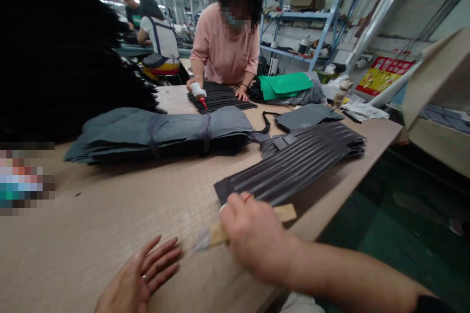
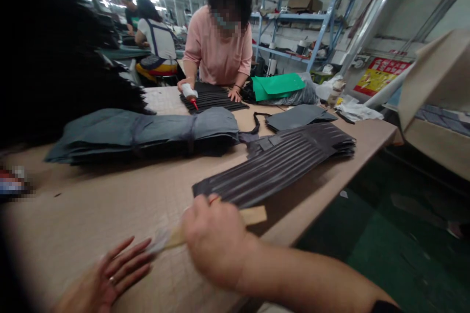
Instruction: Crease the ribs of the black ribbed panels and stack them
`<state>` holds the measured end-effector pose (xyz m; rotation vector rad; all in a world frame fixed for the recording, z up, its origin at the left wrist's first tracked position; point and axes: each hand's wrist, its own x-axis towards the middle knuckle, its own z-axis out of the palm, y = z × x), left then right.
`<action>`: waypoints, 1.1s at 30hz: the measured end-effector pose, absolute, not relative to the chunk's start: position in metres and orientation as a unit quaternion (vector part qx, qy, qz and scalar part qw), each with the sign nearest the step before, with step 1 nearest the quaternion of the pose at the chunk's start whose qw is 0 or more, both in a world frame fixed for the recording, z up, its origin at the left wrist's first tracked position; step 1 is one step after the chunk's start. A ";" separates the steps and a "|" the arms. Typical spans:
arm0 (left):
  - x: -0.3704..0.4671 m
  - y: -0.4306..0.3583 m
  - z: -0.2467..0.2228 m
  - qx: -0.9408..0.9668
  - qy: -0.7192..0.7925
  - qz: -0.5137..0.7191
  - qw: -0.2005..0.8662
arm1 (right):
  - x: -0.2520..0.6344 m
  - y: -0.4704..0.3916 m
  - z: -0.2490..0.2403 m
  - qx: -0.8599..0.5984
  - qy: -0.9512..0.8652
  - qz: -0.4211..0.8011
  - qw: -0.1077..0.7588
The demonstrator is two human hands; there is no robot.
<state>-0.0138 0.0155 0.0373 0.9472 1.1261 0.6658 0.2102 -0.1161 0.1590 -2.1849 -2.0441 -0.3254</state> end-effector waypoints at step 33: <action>-0.107 -0.032 0.040 0.912 0.399 0.082 0.043 | 0.188 -0.205 0.067 -0.602 -0.787 0.049 0.127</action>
